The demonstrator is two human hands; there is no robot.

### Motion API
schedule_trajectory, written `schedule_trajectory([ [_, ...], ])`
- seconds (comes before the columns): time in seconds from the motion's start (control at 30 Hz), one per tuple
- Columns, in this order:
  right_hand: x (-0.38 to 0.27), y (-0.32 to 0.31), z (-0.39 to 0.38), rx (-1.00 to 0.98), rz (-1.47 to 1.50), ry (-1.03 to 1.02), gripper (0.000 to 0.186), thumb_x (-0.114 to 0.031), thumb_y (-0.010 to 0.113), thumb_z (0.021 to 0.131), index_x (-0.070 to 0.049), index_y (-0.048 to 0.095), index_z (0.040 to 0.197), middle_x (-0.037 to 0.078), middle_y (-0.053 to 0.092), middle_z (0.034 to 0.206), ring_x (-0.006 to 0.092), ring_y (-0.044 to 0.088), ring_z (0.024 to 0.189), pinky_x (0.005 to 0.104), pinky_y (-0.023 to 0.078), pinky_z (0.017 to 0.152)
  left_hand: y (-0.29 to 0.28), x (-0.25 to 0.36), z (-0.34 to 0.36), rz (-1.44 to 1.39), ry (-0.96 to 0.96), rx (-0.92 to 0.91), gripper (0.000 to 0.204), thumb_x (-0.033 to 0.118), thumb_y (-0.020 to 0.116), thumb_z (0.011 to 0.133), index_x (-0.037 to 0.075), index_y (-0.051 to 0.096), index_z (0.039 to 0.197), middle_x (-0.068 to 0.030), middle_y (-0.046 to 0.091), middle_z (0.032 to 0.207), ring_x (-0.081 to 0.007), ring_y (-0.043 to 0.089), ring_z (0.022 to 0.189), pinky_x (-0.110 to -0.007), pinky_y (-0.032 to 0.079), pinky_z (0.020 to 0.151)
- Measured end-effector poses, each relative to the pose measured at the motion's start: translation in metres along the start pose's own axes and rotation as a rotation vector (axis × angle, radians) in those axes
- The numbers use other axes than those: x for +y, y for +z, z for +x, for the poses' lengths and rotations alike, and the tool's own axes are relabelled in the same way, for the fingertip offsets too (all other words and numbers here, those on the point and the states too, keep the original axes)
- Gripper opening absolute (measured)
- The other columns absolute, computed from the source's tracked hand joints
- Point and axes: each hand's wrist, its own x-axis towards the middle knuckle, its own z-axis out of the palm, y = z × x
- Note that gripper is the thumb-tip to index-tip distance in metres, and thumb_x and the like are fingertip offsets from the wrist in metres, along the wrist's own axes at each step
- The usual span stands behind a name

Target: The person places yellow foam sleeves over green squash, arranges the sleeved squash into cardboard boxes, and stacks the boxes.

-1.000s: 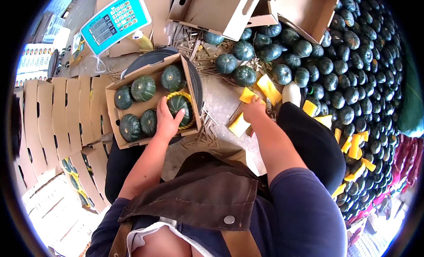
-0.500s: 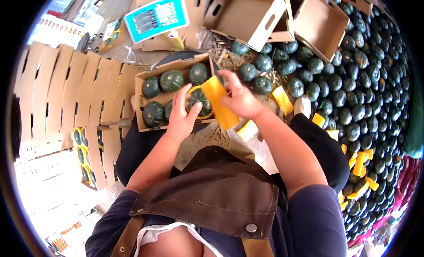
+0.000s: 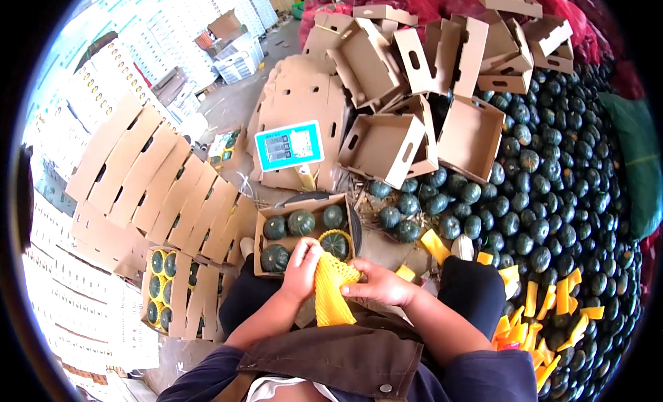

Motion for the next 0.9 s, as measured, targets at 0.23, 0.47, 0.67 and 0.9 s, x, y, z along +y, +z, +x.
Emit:
schedule_trajectory([
  [0.23, 0.011, -0.012, -0.006, 0.415, -0.227, -0.24, 0.024, -0.006, 0.067, 0.071, -0.002, 0.05, 0.089, 0.009, 0.054, 0.088, 0.0244, 0.055, 0.081, 0.0334, 0.045, 0.071, -0.007, -0.013, -0.012, 0.085, -0.455, -0.542, 0.047, 0.015, 0.071, 0.074, 0.003, 0.048, 0.114, -0.0042, 0.054, 0.103, -0.0133, 0.049, 0.099, -0.029, 0.039, 0.09],
  [0.47, 0.02, -0.014, 0.016, 0.471, 0.152, -0.191, 0.019, -0.018, 0.055, 0.089, -0.006, 0.052, 0.104, -0.003, 0.051, 0.088, 0.0064, 0.049, 0.076, 0.025, 0.044, 0.067, -0.001, -0.047, 0.015, 0.448, 0.24, 0.222, 0.031, 0.0, 0.065, 0.069, 0.005, 0.047, 0.093, -0.0151, 0.056, 0.08, -0.0278, 0.058, 0.076, -0.031, 0.044, 0.069],
  [0.67, 0.056, -0.009, 0.045, 0.319, 0.416, 0.051, 0.036, -0.026, 0.047, 0.094, 0.003, 0.049, 0.114, 0.006, 0.057, 0.105, 0.0108, 0.051, 0.099, 0.0245, 0.04, 0.088, 0.013, -0.055, 0.014, -0.048, 0.023, 0.059, 0.033, -0.003, 0.058, 0.075, 0.006, 0.048, 0.105, -0.0075, 0.058, 0.099, -0.0201, 0.059, 0.088, -0.03, 0.046, 0.076],
  [0.9, 0.041, -0.017, 0.06, 0.261, 0.819, 0.013, 0.033, -0.031, 0.049, 0.092, -0.002, 0.052, 0.107, 0.007, 0.059, 0.102, 0.0165, 0.057, 0.095, 0.0311, 0.045, 0.085, -0.025, -0.064, 0.005, -1.225, -0.778, -0.358, 0.033, 0.035, 0.044, 0.092, 0.011, 0.054, 0.113, -0.0038, 0.06, 0.087, -0.0137, 0.044, 0.052, -0.023, 0.032, 0.04],
])
